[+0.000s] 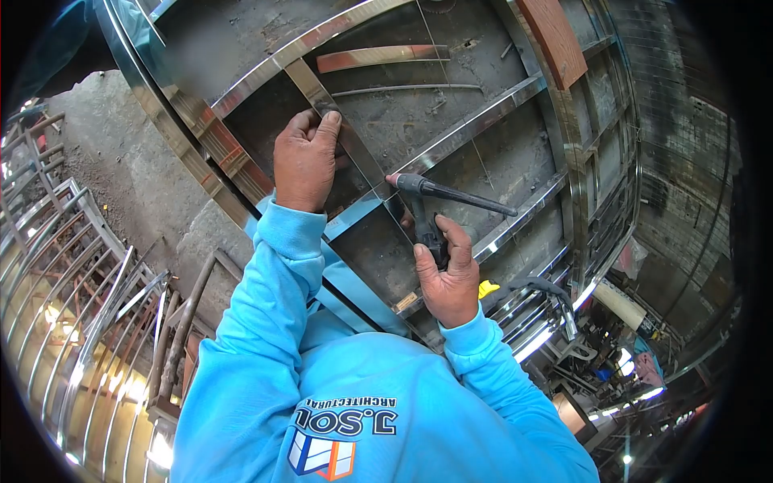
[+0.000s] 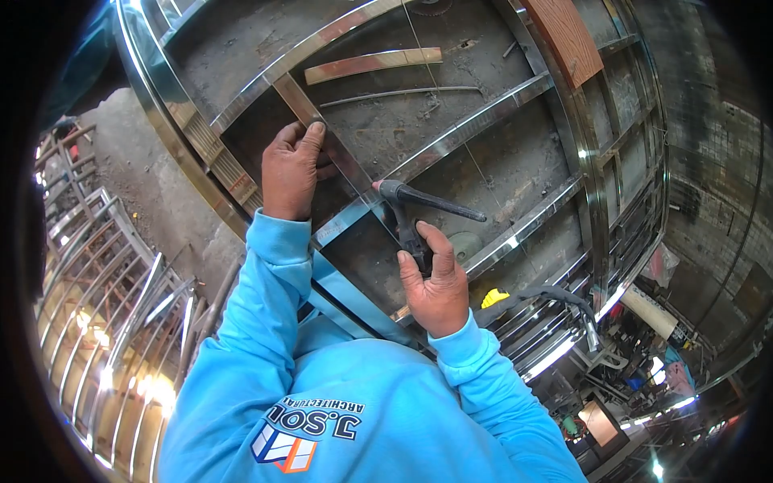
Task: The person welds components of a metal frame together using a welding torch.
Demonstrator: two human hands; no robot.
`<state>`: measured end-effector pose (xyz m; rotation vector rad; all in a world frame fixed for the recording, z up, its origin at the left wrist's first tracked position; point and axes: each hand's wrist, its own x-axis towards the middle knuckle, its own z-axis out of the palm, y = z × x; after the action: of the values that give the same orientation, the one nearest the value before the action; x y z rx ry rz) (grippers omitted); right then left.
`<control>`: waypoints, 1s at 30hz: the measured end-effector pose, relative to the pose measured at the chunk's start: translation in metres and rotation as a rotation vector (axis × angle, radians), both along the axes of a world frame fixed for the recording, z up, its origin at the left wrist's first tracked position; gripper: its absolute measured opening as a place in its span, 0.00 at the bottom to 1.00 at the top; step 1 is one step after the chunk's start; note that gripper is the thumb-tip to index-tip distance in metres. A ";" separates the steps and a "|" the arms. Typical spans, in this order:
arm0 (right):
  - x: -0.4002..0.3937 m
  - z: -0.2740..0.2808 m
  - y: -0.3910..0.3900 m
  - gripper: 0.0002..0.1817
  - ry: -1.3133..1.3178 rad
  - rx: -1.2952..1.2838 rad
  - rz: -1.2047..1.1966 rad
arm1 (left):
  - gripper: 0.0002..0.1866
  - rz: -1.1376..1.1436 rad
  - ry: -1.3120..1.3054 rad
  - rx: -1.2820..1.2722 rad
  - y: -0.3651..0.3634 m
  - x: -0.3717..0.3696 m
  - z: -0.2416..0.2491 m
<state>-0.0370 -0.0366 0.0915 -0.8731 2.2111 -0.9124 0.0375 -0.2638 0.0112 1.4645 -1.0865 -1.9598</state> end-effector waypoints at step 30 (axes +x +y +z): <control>0.038 0.088 0.148 0.31 -0.015 -0.349 -0.658 | 0.22 -0.028 0.115 0.013 -0.012 -0.003 -0.034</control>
<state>0.0009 0.1117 0.1793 -0.2514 2.3996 -1.6350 0.0344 -0.2758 -0.0224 1.3322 -1.0520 -2.0466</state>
